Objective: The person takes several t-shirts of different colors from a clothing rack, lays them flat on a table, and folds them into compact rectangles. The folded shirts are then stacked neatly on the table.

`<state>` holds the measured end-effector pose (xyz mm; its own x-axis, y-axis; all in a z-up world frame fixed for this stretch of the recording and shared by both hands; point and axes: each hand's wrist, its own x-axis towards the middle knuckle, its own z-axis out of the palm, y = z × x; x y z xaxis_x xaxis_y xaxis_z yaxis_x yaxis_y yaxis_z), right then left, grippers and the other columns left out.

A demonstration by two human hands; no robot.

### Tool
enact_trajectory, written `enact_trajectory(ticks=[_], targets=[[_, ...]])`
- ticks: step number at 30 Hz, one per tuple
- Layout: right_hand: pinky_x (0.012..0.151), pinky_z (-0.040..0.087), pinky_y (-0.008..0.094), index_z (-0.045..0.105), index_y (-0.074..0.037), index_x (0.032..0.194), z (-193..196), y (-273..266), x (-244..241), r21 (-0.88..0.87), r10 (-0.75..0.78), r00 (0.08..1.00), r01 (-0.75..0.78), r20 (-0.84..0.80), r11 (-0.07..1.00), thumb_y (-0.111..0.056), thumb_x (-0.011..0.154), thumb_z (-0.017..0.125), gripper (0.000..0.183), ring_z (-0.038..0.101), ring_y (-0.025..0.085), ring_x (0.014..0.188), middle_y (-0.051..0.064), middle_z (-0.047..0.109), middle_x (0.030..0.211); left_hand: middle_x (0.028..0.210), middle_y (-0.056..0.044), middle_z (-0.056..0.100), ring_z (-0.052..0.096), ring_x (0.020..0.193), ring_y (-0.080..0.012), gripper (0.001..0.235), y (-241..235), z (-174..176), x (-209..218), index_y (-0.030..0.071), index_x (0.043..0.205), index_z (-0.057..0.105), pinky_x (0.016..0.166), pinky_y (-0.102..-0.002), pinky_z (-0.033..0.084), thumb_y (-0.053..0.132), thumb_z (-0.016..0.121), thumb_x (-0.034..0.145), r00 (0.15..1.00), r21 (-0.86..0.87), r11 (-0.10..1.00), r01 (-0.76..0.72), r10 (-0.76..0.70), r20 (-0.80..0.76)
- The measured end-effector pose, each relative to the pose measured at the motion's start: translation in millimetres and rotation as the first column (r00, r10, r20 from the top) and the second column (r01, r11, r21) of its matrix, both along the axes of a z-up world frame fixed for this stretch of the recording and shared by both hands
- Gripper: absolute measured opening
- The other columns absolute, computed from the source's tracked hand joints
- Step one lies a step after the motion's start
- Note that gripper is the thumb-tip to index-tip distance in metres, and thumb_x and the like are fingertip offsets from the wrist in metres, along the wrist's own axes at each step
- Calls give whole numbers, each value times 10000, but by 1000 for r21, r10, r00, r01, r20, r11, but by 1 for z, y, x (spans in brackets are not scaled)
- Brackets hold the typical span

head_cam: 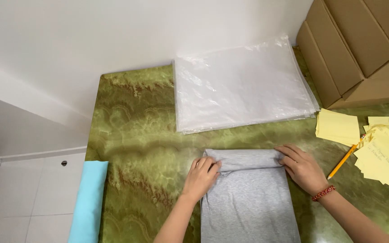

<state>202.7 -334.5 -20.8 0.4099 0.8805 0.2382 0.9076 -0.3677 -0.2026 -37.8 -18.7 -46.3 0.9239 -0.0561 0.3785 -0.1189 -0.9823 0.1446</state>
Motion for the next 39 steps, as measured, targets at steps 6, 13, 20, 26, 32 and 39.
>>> enact_trajectory(ticks=[6,13,20,26,32,39], targets=[[1020,606,495,748,-105,1003,25,10,-3,-135,-301,787,272,-539,953,-262,940,717,172,743,353,1219,66,788,1345,940,-35,609,613,1006,-253,88,7,12,21,155,997,702,855,-415,493,196,743,932,986,-92,992,-84,69,-154],[1023,597,452,588,-203,1418,35,46,31,-425,-467,622,228,-628,876,-329,826,916,688,730,340,1274,5,776,1386,1534,-214,452,424,1449,-409,846,13,95,62,109,1614,367,1137,-621,403,192,821,904,692,-261,870,-419,120,-711],[1028,585,467,787,-169,1098,9,61,48,-576,-333,838,27,-433,817,-405,657,913,515,721,357,1186,104,795,1125,1365,-223,617,558,1344,-436,623,25,76,84,80,1376,700,1082,-576,514,265,853,800,638,-218,927,-304,28,-769],[1042,602,474,614,-237,1231,11,74,79,-546,-431,845,209,-316,811,-384,796,831,508,731,335,1219,89,798,1165,1195,-111,559,549,1202,-323,528,40,64,118,98,1281,733,968,-482,556,195,888,786,856,-83,973,-217,148,-495],[1059,592,440,469,-394,1431,-6,79,53,-364,-437,899,400,-23,841,-310,950,672,529,663,221,1337,-31,713,1365,1208,-51,555,578,1172,-228,367,45,12,121,182,1321,725,928,-399,552,152,693,957,970,112,965,-236,241,-26],[1204,393,469,542,-319,1548,-5,33,-21,-62,-165,986,164,-6,984,-431,1014,596,549,429,198,1547,-66,493,1671,1558,-176,524,488,1468,-334,637,35,16,45,157,1578,521,1105,-519,472,297,679,978,996,123,988,-92,92,8]])
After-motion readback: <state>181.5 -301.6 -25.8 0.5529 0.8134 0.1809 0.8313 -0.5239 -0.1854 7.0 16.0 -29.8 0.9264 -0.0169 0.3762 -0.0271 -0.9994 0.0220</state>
